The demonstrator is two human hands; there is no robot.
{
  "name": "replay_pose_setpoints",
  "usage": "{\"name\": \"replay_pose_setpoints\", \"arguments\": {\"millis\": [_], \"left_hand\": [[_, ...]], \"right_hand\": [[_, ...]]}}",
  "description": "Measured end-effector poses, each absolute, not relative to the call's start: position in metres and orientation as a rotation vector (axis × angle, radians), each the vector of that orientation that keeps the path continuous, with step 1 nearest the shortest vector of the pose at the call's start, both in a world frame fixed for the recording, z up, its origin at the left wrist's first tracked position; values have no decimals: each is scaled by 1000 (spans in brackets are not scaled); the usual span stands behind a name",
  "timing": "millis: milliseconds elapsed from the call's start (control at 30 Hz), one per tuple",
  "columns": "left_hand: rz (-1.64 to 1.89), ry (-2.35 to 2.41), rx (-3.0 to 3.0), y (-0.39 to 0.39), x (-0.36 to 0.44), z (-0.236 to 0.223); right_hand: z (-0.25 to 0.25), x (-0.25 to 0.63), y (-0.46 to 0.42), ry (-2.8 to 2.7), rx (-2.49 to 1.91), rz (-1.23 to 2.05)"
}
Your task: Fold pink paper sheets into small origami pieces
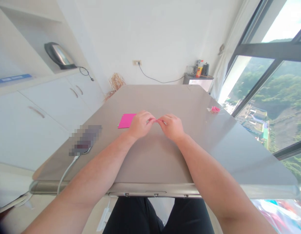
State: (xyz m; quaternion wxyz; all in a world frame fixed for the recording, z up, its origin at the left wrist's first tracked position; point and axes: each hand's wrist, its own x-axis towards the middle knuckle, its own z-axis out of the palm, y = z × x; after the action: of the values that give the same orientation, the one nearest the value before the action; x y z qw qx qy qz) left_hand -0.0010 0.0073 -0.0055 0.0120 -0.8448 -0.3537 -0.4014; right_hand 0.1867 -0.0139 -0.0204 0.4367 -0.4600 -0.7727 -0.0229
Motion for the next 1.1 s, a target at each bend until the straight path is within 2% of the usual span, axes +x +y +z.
{"name": "replay_pose_setpoints", "arguments": {"millis": [567, 1100], "left_hand": [[-1240, -1113, -2671, 5, 1, -5], [-1243, -1194, -2658, 15, -17, 2]], "right_hand": [[-22, 187, -15, -1917, -1090, -155], [-22, 190, -12, -1848, -1119, -61]]}}
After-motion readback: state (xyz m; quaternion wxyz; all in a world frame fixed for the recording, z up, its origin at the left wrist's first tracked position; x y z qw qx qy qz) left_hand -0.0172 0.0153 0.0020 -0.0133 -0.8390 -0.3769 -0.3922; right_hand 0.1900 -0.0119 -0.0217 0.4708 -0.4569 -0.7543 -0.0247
